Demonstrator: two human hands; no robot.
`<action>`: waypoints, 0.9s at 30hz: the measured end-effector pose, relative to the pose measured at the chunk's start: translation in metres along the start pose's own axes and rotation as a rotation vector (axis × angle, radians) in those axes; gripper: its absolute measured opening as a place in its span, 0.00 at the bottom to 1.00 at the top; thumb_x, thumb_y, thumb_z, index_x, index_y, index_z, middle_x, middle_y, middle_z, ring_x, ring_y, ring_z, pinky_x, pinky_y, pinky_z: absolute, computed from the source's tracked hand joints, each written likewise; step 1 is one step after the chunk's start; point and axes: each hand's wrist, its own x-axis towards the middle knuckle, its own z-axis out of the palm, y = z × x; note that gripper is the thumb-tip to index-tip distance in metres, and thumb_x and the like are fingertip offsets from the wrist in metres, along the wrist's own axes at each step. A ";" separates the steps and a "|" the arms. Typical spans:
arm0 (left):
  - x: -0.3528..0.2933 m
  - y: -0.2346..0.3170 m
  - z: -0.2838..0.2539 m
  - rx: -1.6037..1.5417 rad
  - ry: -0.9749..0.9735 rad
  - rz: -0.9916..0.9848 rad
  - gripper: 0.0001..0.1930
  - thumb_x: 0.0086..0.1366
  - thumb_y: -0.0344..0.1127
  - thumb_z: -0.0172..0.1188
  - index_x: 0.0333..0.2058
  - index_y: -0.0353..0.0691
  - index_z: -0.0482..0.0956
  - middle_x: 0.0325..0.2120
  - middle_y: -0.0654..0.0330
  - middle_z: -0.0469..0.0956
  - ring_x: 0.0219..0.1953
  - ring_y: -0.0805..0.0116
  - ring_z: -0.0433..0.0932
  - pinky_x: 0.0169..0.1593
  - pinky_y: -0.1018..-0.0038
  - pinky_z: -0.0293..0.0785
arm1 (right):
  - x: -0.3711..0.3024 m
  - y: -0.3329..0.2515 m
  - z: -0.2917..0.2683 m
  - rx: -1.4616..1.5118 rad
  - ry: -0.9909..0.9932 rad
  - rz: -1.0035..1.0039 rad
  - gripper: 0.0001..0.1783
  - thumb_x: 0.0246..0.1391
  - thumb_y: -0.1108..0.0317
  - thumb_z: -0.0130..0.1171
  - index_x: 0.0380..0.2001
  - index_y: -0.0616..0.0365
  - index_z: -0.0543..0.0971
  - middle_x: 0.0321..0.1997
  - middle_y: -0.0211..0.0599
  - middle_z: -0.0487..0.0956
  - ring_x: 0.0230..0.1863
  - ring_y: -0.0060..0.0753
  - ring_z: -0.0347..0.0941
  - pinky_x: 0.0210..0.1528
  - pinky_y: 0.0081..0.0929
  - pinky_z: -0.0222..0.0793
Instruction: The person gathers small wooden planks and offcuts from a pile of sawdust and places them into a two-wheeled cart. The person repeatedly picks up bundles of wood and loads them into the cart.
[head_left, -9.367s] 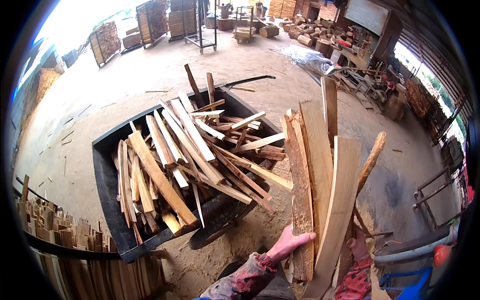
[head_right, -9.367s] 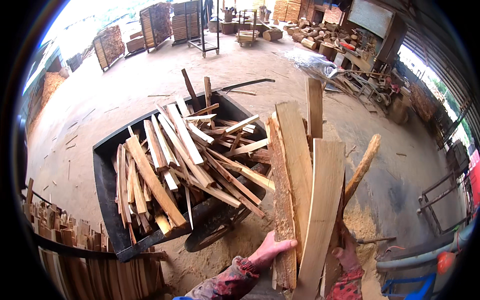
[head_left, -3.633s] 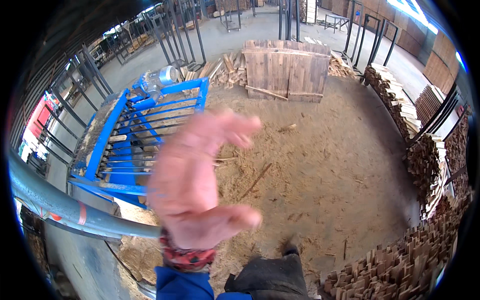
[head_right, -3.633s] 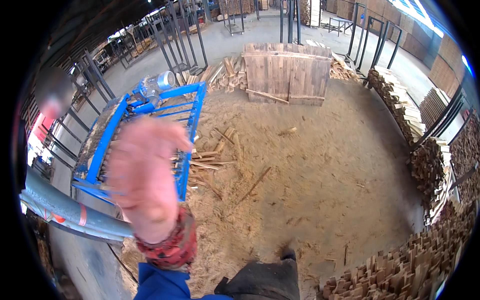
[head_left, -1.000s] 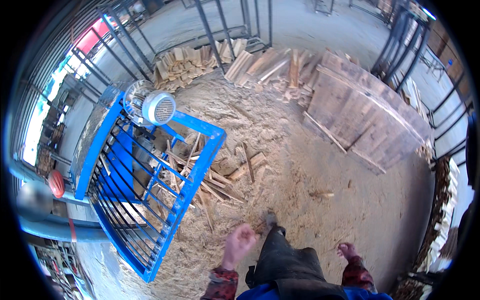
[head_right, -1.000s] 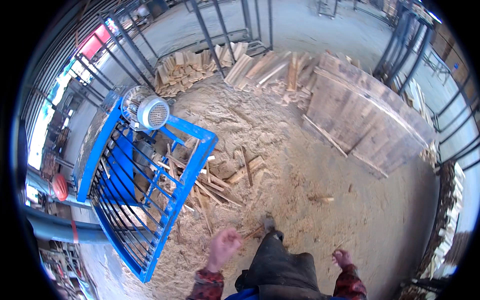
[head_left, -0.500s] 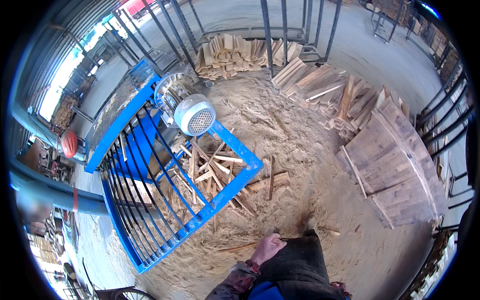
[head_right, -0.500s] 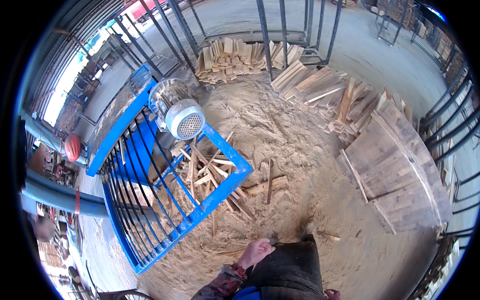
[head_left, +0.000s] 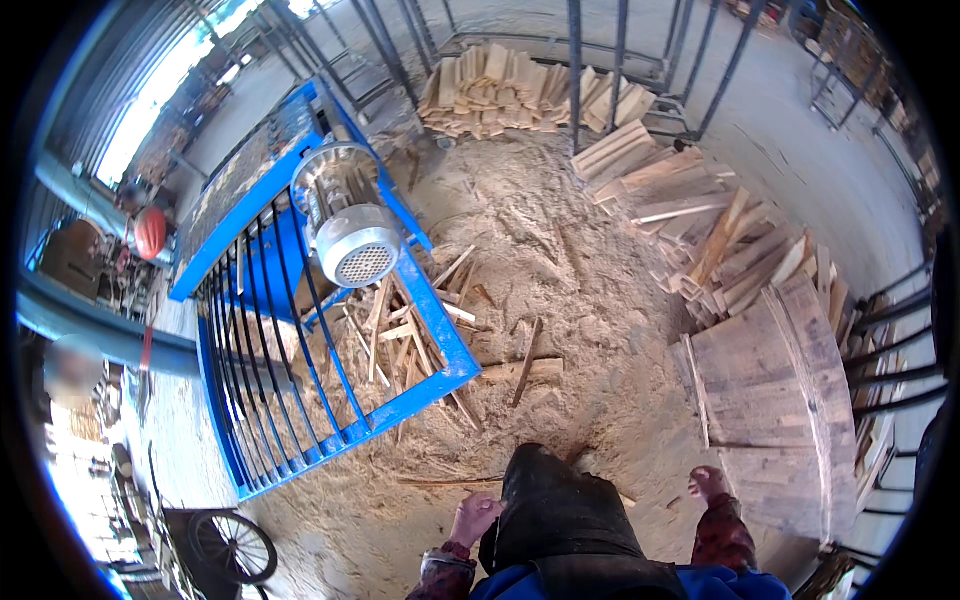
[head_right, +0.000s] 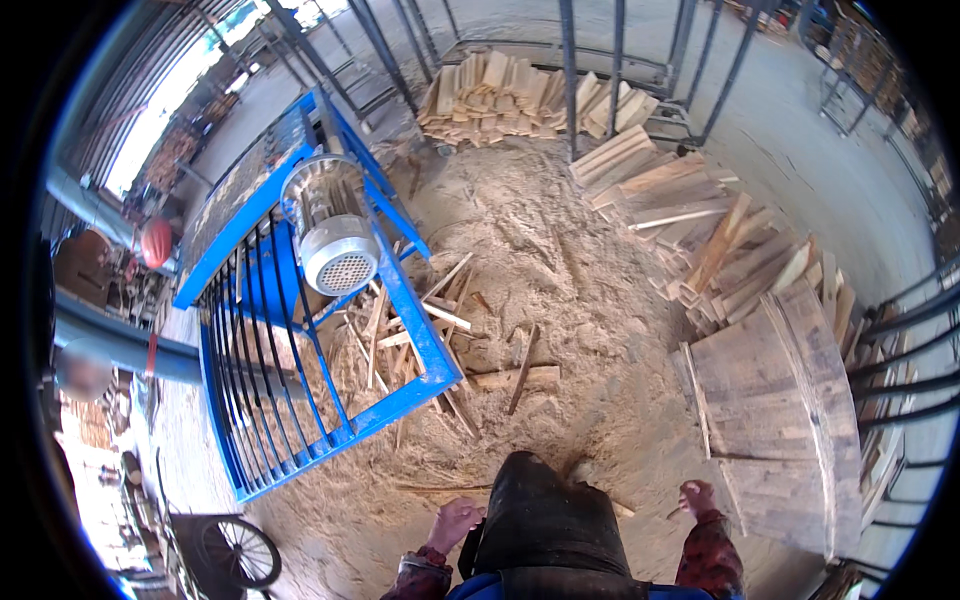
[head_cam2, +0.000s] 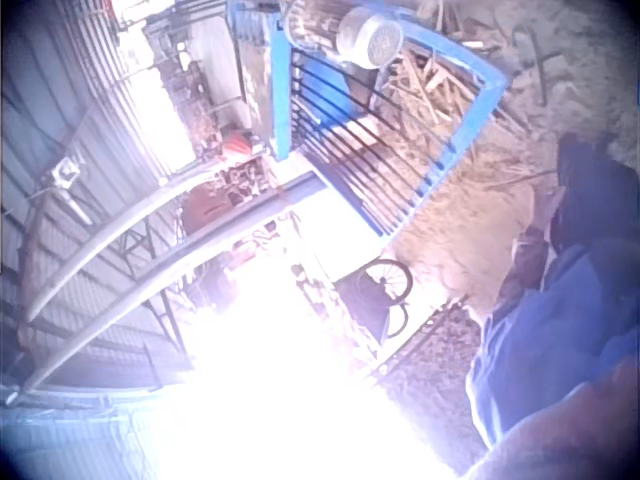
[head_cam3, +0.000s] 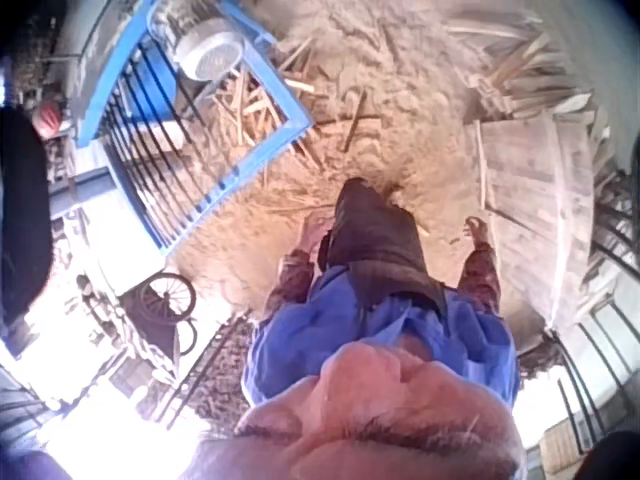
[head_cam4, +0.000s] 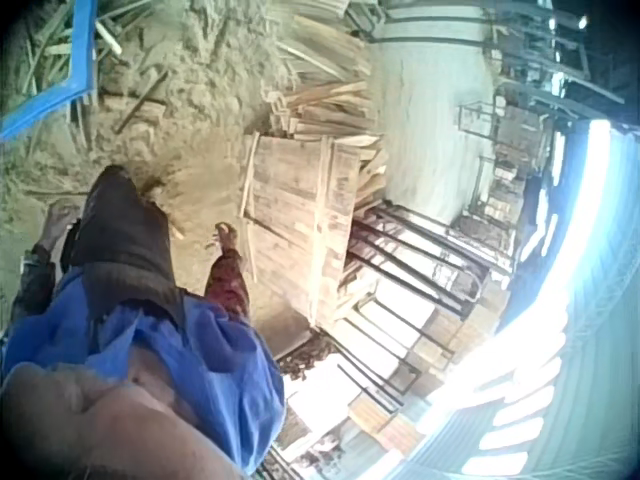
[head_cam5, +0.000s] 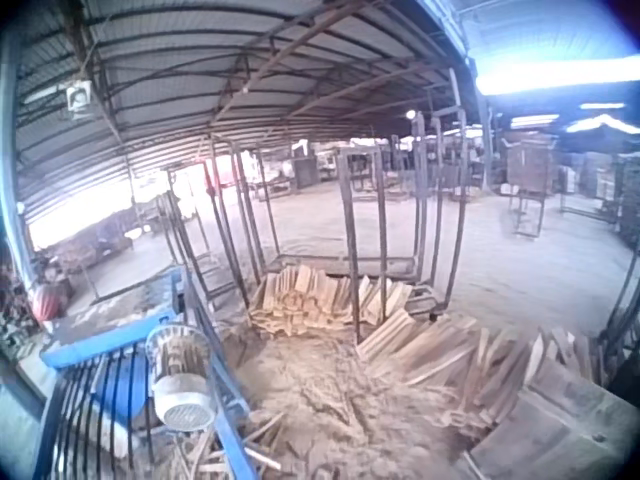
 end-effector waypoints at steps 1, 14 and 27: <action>-0.001 0.011 0.007 -0.011 0.003 -0.013 0.14 0.56 0.34 0.65 0.36 0.31 0.76 0.27 0.58 0.80 0.31 0.74 0.78 0.33 0.76 0.76 | 0.006 -0.029 0.000 -0.033 0.019 -0.004 0.07 0.52 0.68 0.58 0.30 0.62 0.75 0.21 0.36 0.75 0.18 0.30 0.73 0.18 0.26 0.71; 0.105 0.069 0.064 0.029 0.096 0.115 0.19 0.53 0.42 0.67 0.36 0.33 0.76 0.25 0.55 0.80 0.30 0.66 0.80 0.35 0.73 0.76 | 0.034 -0.068 0.011 -0.196 -0.064 0.181 0.12 0.49 0.69 0.57 0.37 0.63 0.75 0.25 0.45 0.78 0.20 0.40 0.76 0.23 0.37 0.77; 0.083 0.106 0.117 -0.321 0.472 -0.233 0.15 0.55 0.36 0.65 0.36 0.30 0.77 0.27 0.55 0.81 0.32 0.74 0.79 0.36 0.76 0.75 | 0.219 -0.299 0.047 -0.586 -0.391 -0.091 0.07 0.51 0.73 0.55 0.33 0.66 0.76 0.25 0.42 0.78 0.22 0.35 0.77 0.23 0.29 0.76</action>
